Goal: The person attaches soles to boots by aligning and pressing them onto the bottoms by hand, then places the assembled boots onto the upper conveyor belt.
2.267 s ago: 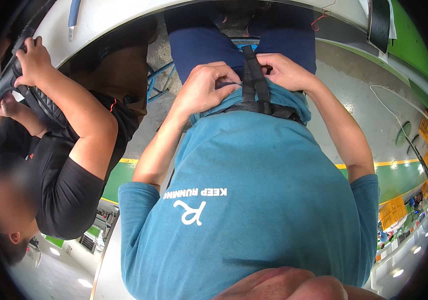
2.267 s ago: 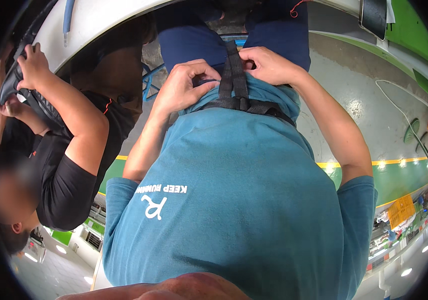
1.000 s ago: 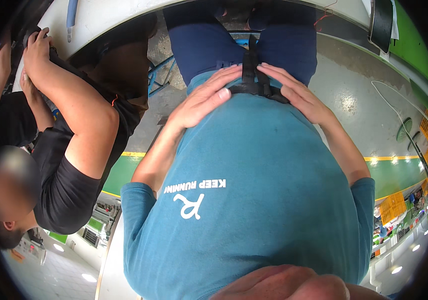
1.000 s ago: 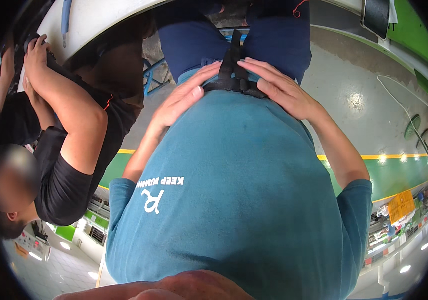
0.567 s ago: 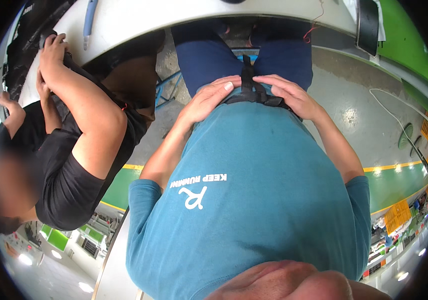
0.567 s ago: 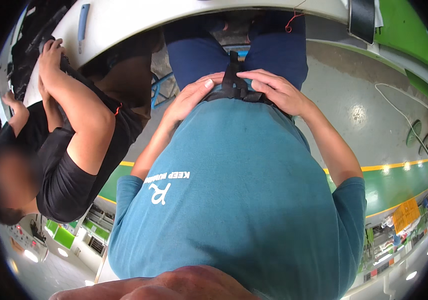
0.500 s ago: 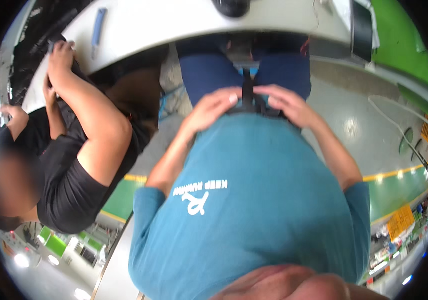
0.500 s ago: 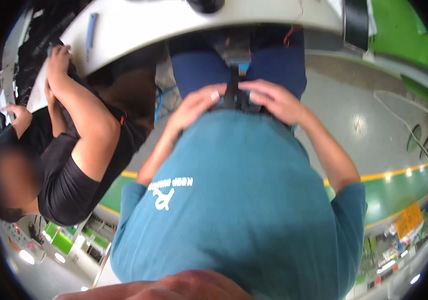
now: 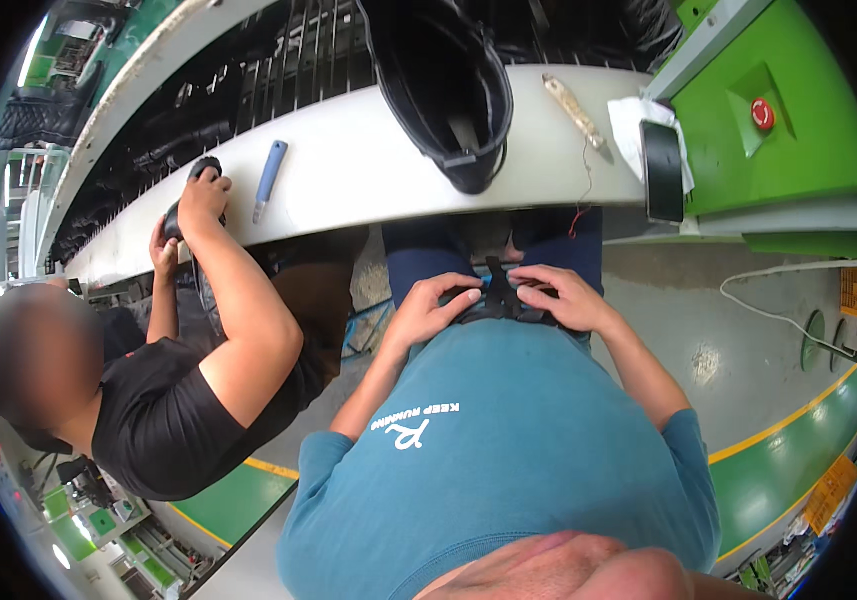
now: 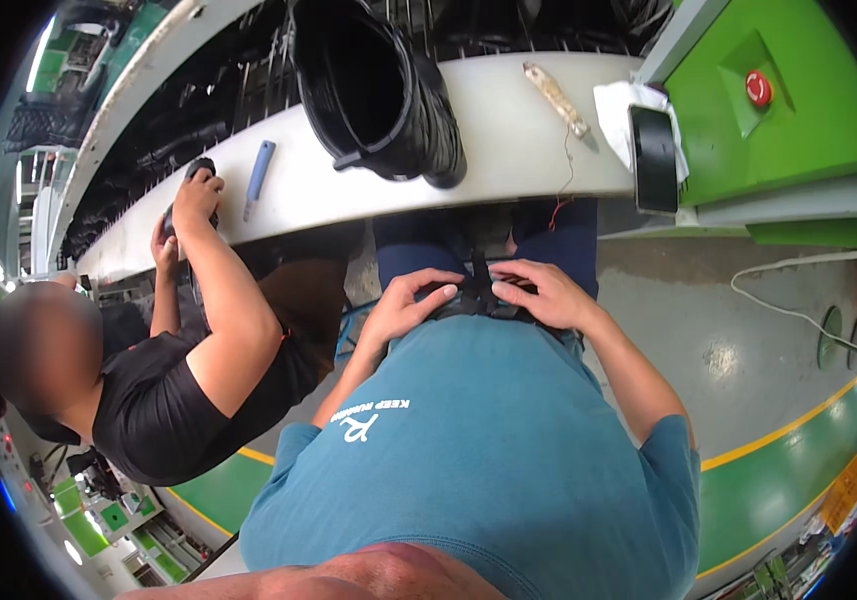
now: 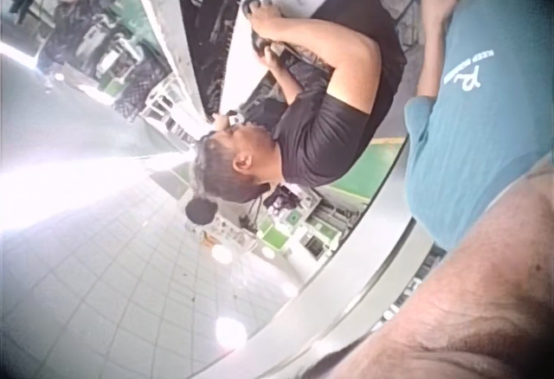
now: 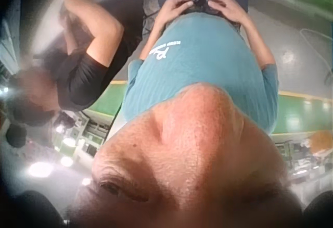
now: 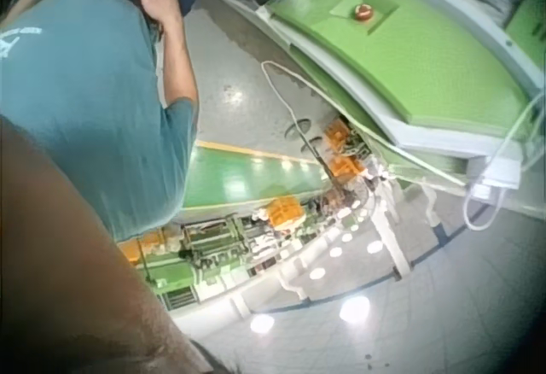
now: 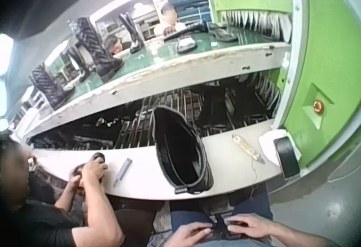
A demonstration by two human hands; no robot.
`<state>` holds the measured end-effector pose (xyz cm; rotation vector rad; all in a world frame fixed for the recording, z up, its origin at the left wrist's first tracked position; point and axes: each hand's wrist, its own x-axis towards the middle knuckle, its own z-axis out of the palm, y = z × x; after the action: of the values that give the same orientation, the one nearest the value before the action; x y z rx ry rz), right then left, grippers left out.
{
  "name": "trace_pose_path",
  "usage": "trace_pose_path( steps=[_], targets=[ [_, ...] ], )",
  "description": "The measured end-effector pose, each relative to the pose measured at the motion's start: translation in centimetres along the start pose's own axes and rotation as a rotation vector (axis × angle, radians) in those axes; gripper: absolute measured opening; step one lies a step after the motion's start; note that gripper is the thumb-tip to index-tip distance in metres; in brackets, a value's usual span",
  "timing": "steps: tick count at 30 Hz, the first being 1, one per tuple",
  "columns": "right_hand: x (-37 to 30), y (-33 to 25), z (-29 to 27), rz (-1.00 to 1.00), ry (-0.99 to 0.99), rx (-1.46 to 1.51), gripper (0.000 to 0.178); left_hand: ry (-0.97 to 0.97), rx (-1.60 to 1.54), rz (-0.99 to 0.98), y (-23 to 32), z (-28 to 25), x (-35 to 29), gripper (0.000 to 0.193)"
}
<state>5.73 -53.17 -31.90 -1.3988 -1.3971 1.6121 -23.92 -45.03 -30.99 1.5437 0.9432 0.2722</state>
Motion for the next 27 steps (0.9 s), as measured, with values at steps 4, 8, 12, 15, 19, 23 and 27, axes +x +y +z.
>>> trace_pose_path(
  steps=[4, 8, 12, 15, 19, 23, 27],
  targets=[
    [0.8, -4.2, -1.8, -0.240, 0.034, -0.012, 0.040, 0.256, -0.216, 0.134, 2.4, -3.0, 1.1, 0.021],
    [2.6, -8.3, -3.3, -0.356, 0.143, 0.032, 0.039, 0.504, -0.431, 0.374, 6.7, -6.6, 3.6, 0.017],
    [6.1, -10.2, -4.3, -0.466, 0.235, 0.007, 0.032, 0.718, -0.404, 0.762, 13.5, -10.1, 5.6, 0.015],
    [8.7, -9.7, -4.0, -0.510, 0.296, -0.013, 0.040, 0.825, -0.248, 0.965, 19.8, -13.1, 8.0, 0.011],
    [10.1, -8.4, -3.0, -0.507, 0.420, -0.176, 0.083, 0.852, 0.081, 1.075, 29.2, -17.6, 13.7, 0.012],
    [12.4, -8.7, -1.5, -0.562, 0.613, -0.439, 0.117, 0.759, 0.535, 1.030, 38.7, -23.3, 23.4, 0.035],
    [15.2, -9.9, -1.5, -0.603, 0.652, -0.446, 0.123, 0.727, 1.056, 0.632, 43.2, -26.5, 31.0, 0.081]
  ],
)
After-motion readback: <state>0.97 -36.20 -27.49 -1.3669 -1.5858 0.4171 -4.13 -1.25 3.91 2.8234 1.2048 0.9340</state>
